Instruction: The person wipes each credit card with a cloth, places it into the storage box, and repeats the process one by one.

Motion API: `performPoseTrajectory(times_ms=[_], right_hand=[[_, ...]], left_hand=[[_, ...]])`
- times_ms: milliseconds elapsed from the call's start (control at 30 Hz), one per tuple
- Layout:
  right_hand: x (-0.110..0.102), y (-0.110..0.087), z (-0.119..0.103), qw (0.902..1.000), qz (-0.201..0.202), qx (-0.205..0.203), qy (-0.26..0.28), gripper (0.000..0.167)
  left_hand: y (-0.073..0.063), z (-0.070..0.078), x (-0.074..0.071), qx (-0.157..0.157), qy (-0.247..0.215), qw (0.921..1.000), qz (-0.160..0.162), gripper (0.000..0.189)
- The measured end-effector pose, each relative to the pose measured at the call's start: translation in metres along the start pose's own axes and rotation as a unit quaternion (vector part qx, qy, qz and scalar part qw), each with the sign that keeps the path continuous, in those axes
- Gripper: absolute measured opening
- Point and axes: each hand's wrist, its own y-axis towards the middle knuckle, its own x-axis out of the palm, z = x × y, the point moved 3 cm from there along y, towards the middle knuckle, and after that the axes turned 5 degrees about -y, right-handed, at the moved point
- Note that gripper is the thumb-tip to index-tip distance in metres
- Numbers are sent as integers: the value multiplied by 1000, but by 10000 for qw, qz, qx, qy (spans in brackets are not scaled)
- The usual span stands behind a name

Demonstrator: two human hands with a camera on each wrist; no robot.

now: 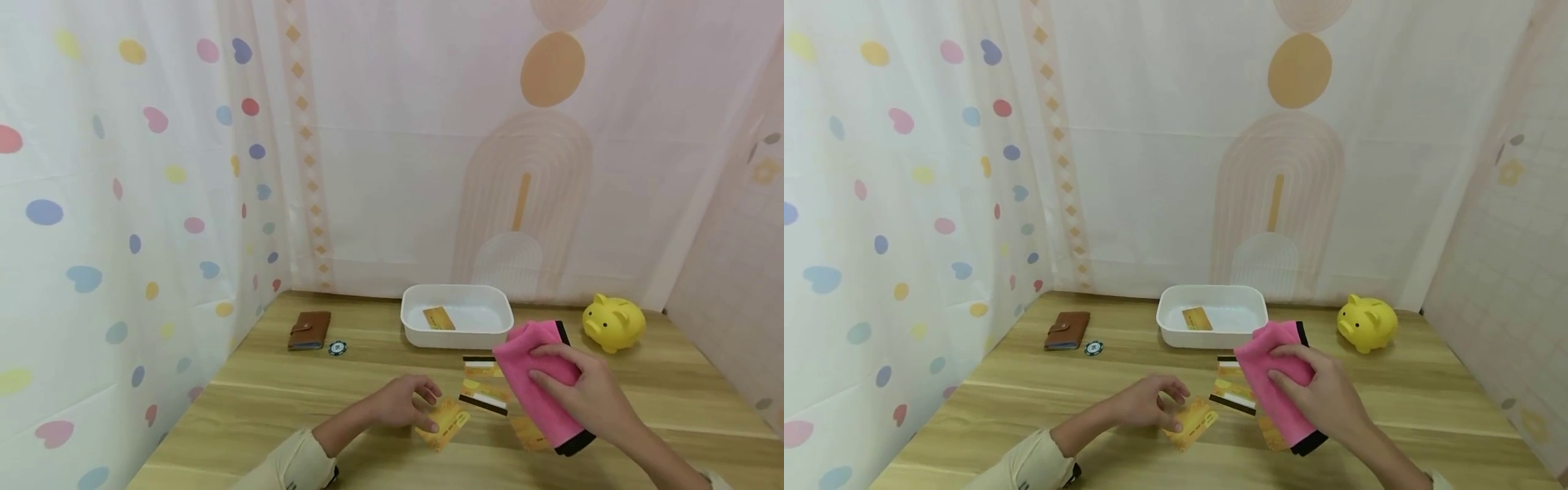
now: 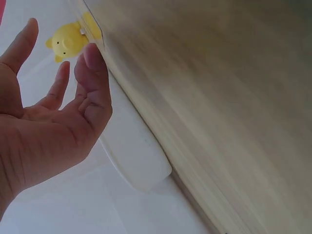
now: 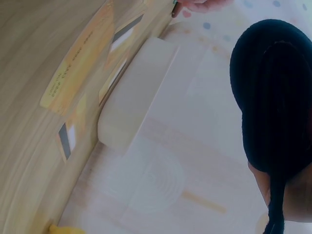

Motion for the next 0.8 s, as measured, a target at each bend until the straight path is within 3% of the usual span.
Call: performPoseTrajectory(times_ms=[233, 567, 800], right_hand=[[-5, -2, 4, 10000, 42, 22, -29, 24], [-6, -5, 7, 9999, 81, 37, -68, 23], [-6, -7, 9, 9999, 52, 78, -97, 23]], left_hand=[[2, -6, 1, 1, 728, 9971, -224, 44], [4, -9, -1, -229, 1016, 9944, -176, 37], [9, -15, -4, -374, 1139, 9927, 103, 34]])
